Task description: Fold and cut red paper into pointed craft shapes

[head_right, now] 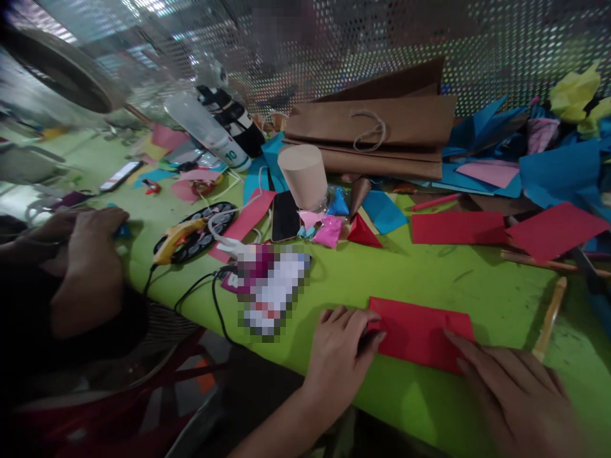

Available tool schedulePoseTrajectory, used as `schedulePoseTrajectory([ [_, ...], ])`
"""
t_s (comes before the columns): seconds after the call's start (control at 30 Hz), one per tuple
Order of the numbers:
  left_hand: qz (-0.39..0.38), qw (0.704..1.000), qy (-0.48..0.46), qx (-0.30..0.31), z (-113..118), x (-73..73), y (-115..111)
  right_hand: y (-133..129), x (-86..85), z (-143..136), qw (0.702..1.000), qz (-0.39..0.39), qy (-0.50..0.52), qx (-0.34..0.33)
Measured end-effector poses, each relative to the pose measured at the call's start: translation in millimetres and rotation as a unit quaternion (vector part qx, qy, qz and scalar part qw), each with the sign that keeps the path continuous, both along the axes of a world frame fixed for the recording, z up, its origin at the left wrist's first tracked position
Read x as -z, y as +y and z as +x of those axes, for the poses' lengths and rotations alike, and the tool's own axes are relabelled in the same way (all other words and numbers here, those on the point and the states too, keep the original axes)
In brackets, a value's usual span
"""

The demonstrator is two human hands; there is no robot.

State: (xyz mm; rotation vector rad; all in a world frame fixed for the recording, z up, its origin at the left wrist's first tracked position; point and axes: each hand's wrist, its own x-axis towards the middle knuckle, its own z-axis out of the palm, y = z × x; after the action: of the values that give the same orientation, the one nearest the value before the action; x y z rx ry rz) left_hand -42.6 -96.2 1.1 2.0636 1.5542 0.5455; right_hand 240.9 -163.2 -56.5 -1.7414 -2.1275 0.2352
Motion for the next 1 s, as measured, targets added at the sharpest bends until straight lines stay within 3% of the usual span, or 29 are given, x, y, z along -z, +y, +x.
schedulePoseTrajectory([
  [0.17,0.003,1.000,-0.007,-0.001,-1,-0.6,2,1,-8.6,-7,0.998,-0.049,0.038,0.009],
  [1.0,0.011,1.000,0.000,0.020,-6,-3.5,4,10,-29.8,-25,0.998,-0.048,0.036,0.030],
])
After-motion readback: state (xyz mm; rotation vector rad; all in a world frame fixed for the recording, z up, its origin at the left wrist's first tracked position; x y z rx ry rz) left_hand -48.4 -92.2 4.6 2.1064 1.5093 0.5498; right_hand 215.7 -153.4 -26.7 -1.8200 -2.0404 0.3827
